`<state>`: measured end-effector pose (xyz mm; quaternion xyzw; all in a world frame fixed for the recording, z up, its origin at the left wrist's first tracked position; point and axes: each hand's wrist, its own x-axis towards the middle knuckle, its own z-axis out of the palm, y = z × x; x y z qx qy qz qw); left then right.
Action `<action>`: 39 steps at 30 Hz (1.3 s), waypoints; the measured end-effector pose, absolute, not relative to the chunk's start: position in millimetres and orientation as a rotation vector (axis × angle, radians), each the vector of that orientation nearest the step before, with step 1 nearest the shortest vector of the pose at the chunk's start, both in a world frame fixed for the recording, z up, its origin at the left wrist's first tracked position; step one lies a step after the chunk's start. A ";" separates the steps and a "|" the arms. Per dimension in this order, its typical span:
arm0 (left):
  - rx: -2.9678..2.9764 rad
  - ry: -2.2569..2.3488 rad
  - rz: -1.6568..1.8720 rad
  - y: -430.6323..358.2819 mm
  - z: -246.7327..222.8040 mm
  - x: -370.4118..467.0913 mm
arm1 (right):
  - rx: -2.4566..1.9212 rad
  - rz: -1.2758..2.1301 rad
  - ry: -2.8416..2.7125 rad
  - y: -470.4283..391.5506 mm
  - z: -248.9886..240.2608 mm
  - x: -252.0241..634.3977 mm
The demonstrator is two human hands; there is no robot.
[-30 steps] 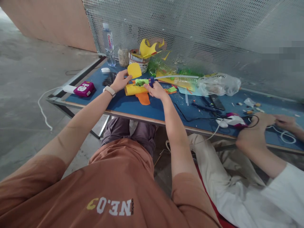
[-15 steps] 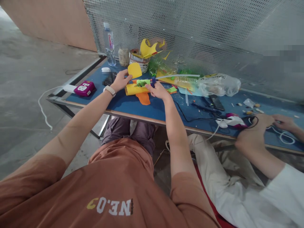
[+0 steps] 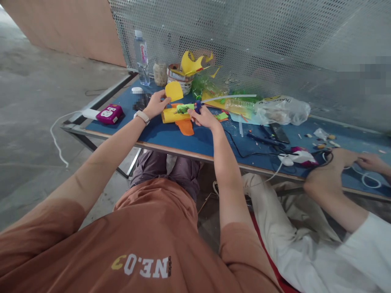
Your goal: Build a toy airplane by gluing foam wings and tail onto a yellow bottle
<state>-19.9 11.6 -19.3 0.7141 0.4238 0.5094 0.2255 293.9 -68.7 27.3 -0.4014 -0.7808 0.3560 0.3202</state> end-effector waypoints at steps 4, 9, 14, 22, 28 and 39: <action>1.977 1.188 1.392 9.4 -17.1 -21.0 | -1.036 0.941 -2.045 -65.5 24.6 296.1; 1.978 1.170 1.424 8.2 -16.9 -23.3 | -1.022 0.974 -2.031 -68.5 27.0 294.9; 1.969 1.158 1.449 14.4 -21.2 -23.0 | -0.988 1.148 -1.888 -71.0 36.6 306.3; 1.974 1.173 1.451 22.6 -25.1 -25.2 | -1.139 0.831 -1.578 -45.8 36.2 371.4; 1.953 1.144 1.517 20.5 -24.7 -23.4 | -1.577 0.435 -1.811 -29.7 20.3 417.4; 1.908 1.080 1.577 24.1 -29.1 -19.1 | -1.811 0.198 -2.098 -31.5 40.8 450.5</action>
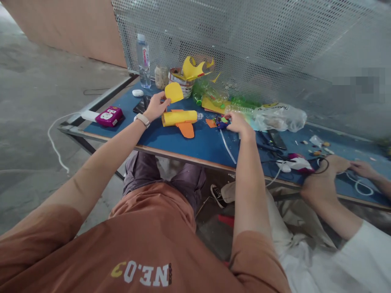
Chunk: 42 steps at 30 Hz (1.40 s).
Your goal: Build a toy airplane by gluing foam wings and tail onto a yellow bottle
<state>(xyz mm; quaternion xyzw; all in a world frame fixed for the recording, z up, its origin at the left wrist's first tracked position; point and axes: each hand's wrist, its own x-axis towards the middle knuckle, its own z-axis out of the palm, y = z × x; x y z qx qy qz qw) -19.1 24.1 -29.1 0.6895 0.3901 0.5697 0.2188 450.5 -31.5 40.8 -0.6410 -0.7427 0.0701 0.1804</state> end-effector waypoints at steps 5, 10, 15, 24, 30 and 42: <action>1.897 1.026 1.581 14.0 -19.8 -18.2 | -1.553 0.164 -2.155 -31.8 79.1 423.6; 1.911 1.050 1.657 8.2 -7.8 -21.6 | -1.148 0.234 -2.094 -19.0 85.6 317.6; 1.958 1.058 1.689 -1.6 -0.7 -29.3 | -0.928 0.357 -1.953 -0.8 46.0 224.3; 2.166 1.170 1.463 -17.6 -7.4 -54.3 | -0.966 0.496 -1.958 -20.7 20.8 211.6; 2.281 1.258 1.332 -25.0 -8.5 -58.2 | -0.999 0.536 -1.969 -21.6 19.8 216.2; 2.333 1.235 1.273 -16.7 -17.3 -64.7 | -0.999 0.566 -1.975 -24.5 13.4 211.9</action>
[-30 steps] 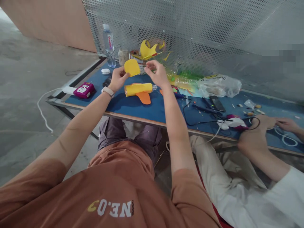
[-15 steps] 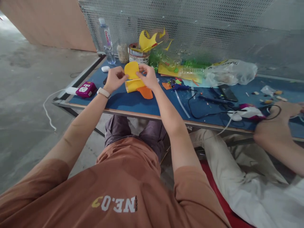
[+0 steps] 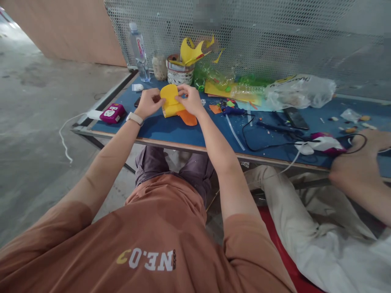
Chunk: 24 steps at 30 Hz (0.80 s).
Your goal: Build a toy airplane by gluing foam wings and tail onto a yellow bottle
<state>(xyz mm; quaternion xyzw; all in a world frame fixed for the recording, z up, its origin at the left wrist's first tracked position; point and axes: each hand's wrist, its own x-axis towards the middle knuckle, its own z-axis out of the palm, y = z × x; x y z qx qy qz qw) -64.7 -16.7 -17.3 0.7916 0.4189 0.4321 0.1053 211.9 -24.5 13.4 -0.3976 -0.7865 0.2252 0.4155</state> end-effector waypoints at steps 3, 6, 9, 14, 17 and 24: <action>2.317 1.230 1.279 -12.7 -21.2 -66.2 | -1.003 0.570 -1.970 -22.7 11.8 213.3; 2.293 1.203 1.308 -10.8 -23.0 -66.2 | -1.008 0.569 -1.978 -17.5 7.6 215.2; 2.346 1.203 1.281 -11.9 -21.7 -65.2 | -1.008 0.575 -1.983 -13.5 4.2 217.1; 2.391 1.257 1.248 -17.8 -17.4 -62.4 | -1.035 0.576 -1.991 -15.4 4.6 218.4; 2.330 1.231 1.267 -19.7 -16.7 -60.3 | -1.043 0.579 -1.997 -19.6 7.2 217.6; 2.192 1.169 1.306 -25.0 -14.1 -54.7 | -1.034 0.585 -2.006 -22.2 9.1 215.8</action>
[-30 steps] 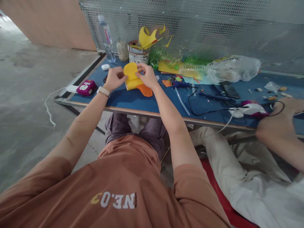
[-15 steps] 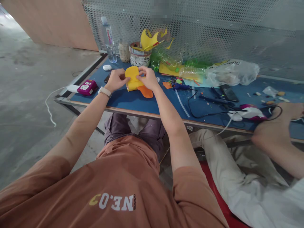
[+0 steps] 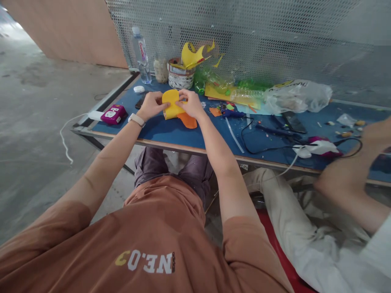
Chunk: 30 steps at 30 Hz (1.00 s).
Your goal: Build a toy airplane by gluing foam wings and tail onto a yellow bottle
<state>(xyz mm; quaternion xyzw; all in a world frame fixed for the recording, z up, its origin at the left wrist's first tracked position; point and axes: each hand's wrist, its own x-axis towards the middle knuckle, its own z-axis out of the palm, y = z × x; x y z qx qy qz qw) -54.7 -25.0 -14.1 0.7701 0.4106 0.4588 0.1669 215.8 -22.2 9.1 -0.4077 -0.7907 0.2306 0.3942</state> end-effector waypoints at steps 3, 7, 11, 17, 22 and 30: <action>2.156 1.166 1.314 -26.8 -14.0 -51.9 | -1.026 0.577 -2.013 -22.4 8.6 216.3; 2.143 1.167 1.310 -27.4 -13.7 -49.0 | -1.034 0.576 -2.012 -25.2 9.6 215.7; 2.184 1.157 1.300 -29.1 -11.5 -46.8 | -1.042 0.564 -2.013 -29.7 12.8 214.4; 2.161 1.162 1.292 -32.6 -8.7 -42.5 | -1.025 0.567 -2.051 -36.0 16.8 214.4; 2.142 1.190 1.310 -31.1 -12.1 -39.2 | -1.026 0.543 -2.049 -37.4 17.3 213.0; 2.128 1.169 1.359 -29.0 -16.1 -34.6 | -0.968 0.504 -2.040 -20.6 3.1 217.2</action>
